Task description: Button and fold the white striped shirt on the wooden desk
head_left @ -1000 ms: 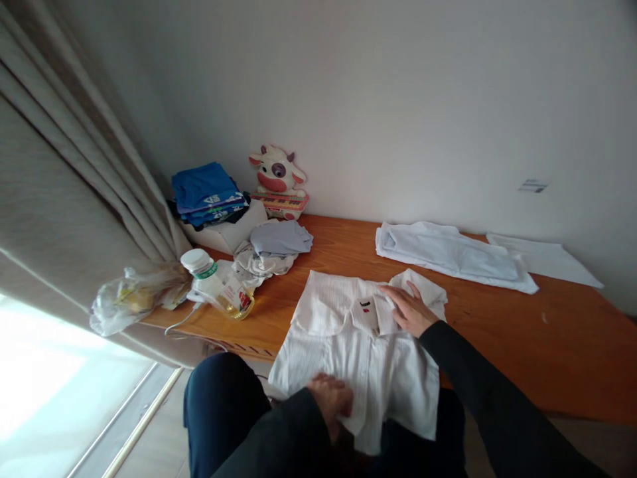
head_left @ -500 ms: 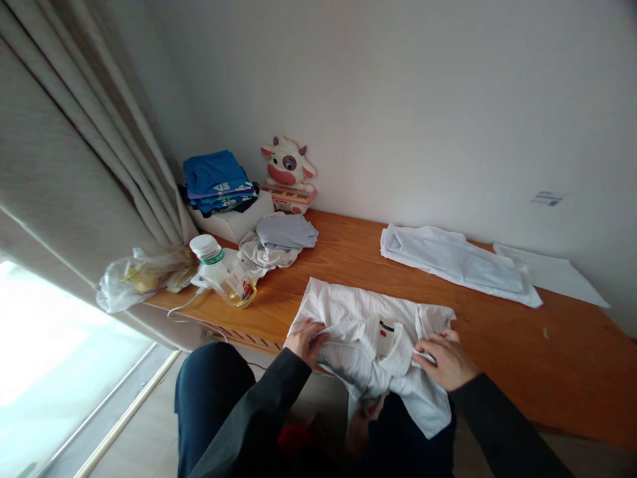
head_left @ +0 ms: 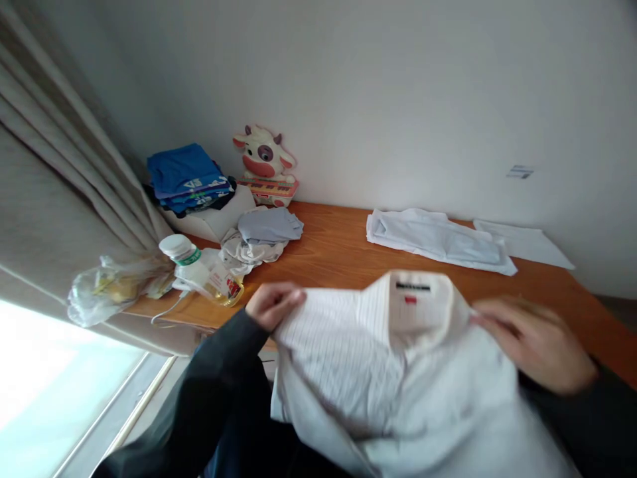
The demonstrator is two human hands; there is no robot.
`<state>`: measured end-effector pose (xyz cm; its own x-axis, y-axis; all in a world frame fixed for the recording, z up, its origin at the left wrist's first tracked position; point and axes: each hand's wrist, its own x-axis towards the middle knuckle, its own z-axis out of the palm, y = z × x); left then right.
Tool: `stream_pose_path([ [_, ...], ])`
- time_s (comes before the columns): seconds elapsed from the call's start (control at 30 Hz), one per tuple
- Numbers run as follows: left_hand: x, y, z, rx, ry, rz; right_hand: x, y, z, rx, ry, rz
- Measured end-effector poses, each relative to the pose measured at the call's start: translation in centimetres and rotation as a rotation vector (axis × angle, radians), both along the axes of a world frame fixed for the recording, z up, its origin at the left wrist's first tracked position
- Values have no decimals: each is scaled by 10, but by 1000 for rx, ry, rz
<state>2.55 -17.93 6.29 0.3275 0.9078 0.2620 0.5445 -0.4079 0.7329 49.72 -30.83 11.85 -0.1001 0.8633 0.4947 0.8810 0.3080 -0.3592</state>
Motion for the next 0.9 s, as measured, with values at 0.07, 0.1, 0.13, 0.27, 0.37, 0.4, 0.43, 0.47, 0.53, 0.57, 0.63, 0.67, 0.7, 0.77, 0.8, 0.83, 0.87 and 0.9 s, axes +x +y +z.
stream_pose_path([
  [0.07, 11, 74, 24, 92, 87, 88, -35, 39, 17, 17, 12, -8],
  [0.1, 16, 102, 31, 104, 116, 160, -51, 58, 22, 24, 16, -1],
  [0.13, 20, 123, 33, 122, 146, 198, -65, 75, 24, 29, 18, 14],
  [0.27, 26, 113, 5, 229, 81, 123, -93, 111, 0, -16, 14, 176],
  [0.37, 30, 41, -45, 208, 51, -110, -101, 91, -60, -149, -5, 300],
  [0.4, 31, 15, -63, 205, 76, -180, -105, 78, -82, -172, -4, 310],
  [0.43, 32, -11, -81, 222, 88, -197, -109, 65, -103, -174, 7, 298],
  [0.47, 31, -35, -98, 232, 99, -172, -115, 52, -122, -168, 25, 279],
  [0.53, 28, -75, -130, 239, 47, -90, -129, 33, -146, -156, 81, 259],
  [0.57, 26, -91, -145, 221, -9, -55, -138, 28, -152, -160, 115, 273],
  [0.63, 25, -115, -174, 75, -130, -5, -157, 30, -158, -185, 167, 343],
  [0.67, 26, -123, -188, -51, -178, 24, -166, 35, -159, -196, 175, 373],
  [0.7, 29, -129, -200, -181, -208, 57, -175, 42, -161, -206, 166, 388],
  [0.77, 39, -136, -216, -416, -272, 147, -190, 57, -164, -219, 120, 361],
  [0.8, 46, -138, -220, -513, -335, 199, -195, 64, -165, -228, 97, 332],
  [0.83, 54, -138, -221, -591, -422, 246, -199, 69, -167, -238, 82, 305],
  [0.87, 62, -137, -220, -655, -529, 280, -202, 73, -169, -248, 74, 288],
  [0.9, 70, -136, -216, -710, -644, 301, -203, 76, -171, -255, 71, 278],
])
